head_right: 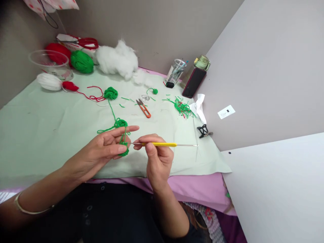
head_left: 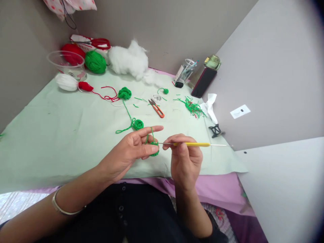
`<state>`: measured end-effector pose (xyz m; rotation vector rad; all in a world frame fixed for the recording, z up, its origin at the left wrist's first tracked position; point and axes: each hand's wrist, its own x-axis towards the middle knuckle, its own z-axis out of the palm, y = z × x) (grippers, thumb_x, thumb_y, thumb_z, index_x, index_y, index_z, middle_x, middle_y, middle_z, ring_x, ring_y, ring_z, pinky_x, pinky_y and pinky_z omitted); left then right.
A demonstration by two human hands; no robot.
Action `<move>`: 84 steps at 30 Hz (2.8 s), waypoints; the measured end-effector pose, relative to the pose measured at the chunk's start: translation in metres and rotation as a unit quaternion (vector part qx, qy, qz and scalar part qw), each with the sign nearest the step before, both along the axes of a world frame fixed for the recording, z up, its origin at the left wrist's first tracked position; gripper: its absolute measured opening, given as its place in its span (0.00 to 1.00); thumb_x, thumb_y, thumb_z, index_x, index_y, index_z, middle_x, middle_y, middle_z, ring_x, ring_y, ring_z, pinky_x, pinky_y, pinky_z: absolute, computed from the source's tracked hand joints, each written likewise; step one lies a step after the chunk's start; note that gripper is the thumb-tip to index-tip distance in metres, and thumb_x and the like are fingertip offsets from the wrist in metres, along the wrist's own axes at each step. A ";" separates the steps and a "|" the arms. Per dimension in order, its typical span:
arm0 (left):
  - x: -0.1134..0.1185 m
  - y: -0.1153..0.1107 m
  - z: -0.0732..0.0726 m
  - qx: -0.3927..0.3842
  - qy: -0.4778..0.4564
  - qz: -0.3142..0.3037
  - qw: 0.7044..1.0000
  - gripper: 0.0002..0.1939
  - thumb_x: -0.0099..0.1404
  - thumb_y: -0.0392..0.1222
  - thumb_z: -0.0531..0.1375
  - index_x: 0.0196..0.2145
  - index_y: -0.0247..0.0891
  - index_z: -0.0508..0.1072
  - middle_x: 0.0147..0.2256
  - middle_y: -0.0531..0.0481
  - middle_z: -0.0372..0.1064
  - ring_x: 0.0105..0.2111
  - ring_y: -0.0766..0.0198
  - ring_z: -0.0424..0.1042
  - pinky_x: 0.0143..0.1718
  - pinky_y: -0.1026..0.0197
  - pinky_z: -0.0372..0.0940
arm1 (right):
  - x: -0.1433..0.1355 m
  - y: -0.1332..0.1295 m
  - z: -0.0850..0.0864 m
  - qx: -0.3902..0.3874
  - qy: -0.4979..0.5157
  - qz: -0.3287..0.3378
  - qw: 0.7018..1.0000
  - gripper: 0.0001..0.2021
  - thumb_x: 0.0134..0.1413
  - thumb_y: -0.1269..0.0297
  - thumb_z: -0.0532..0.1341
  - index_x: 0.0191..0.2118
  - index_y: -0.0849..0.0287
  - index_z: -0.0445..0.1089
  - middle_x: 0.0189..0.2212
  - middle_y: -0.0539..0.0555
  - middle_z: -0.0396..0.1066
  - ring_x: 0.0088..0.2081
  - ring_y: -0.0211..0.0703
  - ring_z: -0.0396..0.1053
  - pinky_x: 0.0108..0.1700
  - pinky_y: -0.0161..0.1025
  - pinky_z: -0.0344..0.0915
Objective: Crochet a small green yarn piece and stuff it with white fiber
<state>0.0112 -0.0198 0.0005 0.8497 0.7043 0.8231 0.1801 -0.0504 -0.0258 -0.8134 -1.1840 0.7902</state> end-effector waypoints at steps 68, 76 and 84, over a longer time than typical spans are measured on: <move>-0.010 0.000 0.003 0.204 0.185 0.047 0.960 0.20 0.63 0.38 0.68 0.54 0.44 0.82 0.35 0.54 0.73 0.41 0.64 0.73 0.49 0.60 0.68 | 0.004 -0.003 0.007 -0.002 -0.067 -0.006 0.998 0.09 0.73 0.63 0.57 0.44 0.53 0.76 0.37 0.51 0.81 0.34 0.40 0.77 0.37 0.41 0.74; -0.002 -0.005 -0.002 0.181 0.165 0.093 0.965 0.22 0.62 0.35 0.69 0.54 0.44 0.81 0.34 0.55 0.71 0.41 0.64 0.72 0.54 0.59 0.66 | 0.002 -0.007 -0.002 0.152 -0.277 -0.083 0.945 0.12 0.71 0.71 0.56 0.52 0.53 0.74 0.41 0.56 0.81 0.41 0.44 0.78 0.40 0.44 0.77; 0.001 0.000 -0.009 -0.069 -0.055 0.002 0.996 0.22 0.62 0.42 0.73 0.53 0.44 0.83 0.34 0.54 0.69 0.36 0.69 0.67 0.43 0.65 0.65 | -0.004 -0.006 -0.006 0.158 -0.264 -0.161 0.938 0.13 0.70 0.70 0.58 0.51 0.49 0.78 0.38 0.54 0.79 0.39 0.45 0.76 0.37 0.44 0.75</move>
